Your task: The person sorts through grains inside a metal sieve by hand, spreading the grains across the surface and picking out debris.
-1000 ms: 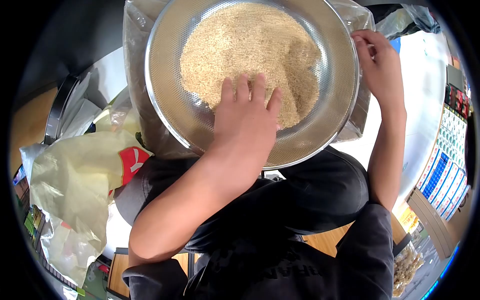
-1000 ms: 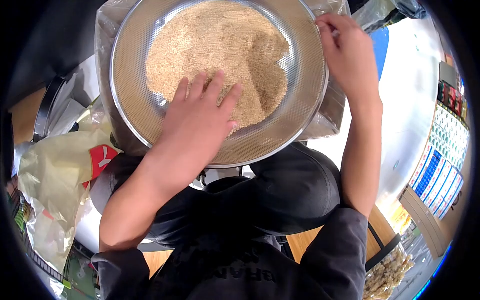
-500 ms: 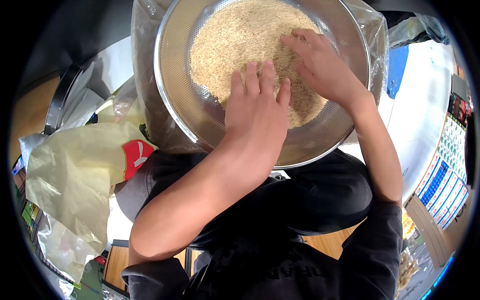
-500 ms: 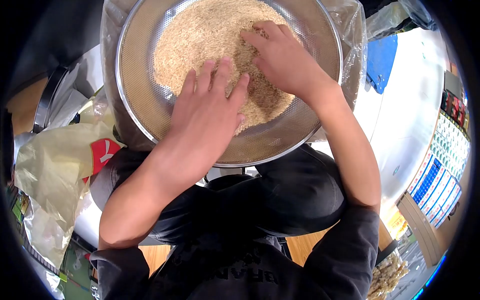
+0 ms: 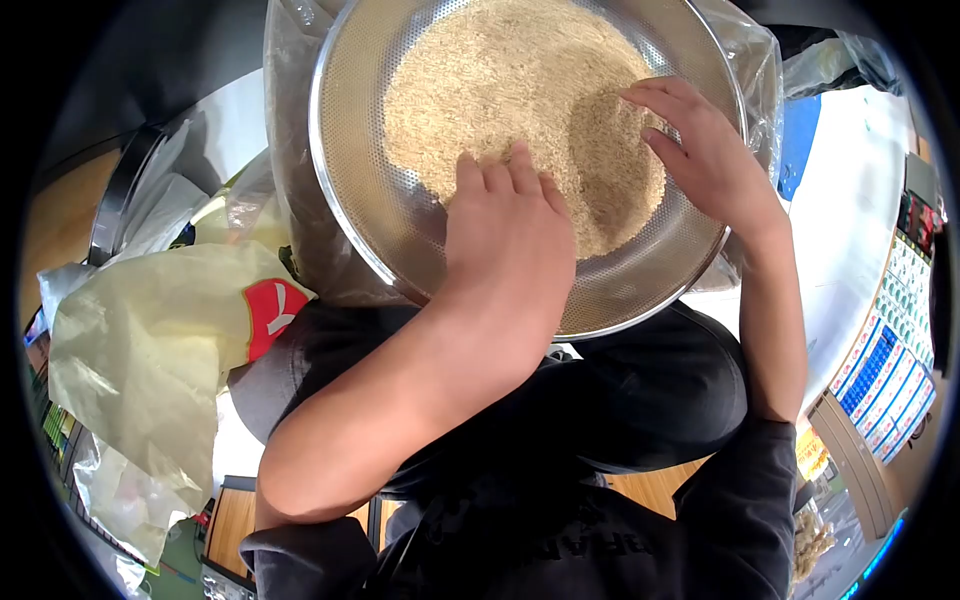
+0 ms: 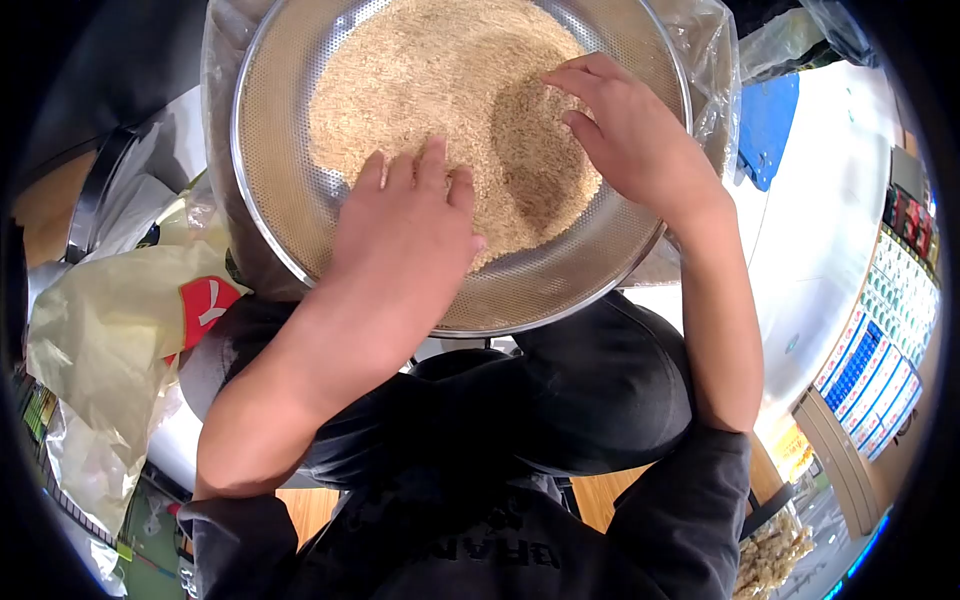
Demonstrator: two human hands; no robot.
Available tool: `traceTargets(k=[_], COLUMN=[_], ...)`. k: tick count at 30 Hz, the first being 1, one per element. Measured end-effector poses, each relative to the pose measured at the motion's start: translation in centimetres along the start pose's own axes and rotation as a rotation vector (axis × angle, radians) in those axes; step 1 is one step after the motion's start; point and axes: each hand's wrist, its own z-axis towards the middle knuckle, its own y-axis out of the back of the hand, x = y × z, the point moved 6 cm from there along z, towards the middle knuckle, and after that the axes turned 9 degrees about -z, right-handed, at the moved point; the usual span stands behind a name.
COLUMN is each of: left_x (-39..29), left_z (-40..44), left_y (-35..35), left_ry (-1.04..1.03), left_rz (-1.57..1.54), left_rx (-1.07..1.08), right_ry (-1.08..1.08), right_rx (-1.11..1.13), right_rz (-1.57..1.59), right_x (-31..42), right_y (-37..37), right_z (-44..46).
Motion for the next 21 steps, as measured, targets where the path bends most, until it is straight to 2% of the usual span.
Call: traceTargets(k=[4,5,6,8,10,13,14,16,18,20,21], left_x=[-0.8,-1.1,-1.7,-2.5,-3.7,-3.6,-3.3,-2.8,-1.5,-0.4,0.5], left_z=[0.2,0.0,-0.4,-1.2,-2.1,-3.0,-3.1,-3.1,-2.7,-2.0,-1.6], left_y=[-1.3,-1.5,-1.7,-2.2,-2.6,-1.7,-1.0,0.2,1.6,1.8,2.0], left_ry=[-0.014,-0.01,-0.06,-0.11,-0.259,-0.343,-0.34,-0.367,-0.302,-0.24,-0.119], left_rz=[0.005,0.004,0.015,0.025,-0.087,-0.131,-0.133,-0.175,-0.219,-0.263,-0.128], left_rx=[-0.083,-0.082,-0.067,-0.05,-0.066,-0.047,-0.047,0.153,0.144,0.136,0.065], right_ry=[0.017,0.103,0.189,0.194,0.196,0.255,0.227,0.199,0.274,0.256,0.239], right_rx=[-0.059,-0.071,-0.084,-0.047,-0.006,-0.097,-0.015,0.068,0.186,0.221,0.255], right_rz=[0.032,0.002,-0.03,0.027,0.088,0.008,0.046,0.082,0.122,0.127,0.132], right_x=[1.7,2.8,3.7,4.2,4.4,5.1,5.0,4.8,5.0,4.4,4.3], right_y=[-2.0,-2.5,-2.9,-3.6,-4.4,-4.2,-4.0,-3.4,-3.1,-2.7,-2.7], right_z=[0.9,1.2,1.5,2.4,2.7,2.8,2.6,2.2,1.4,1.0,0.9])
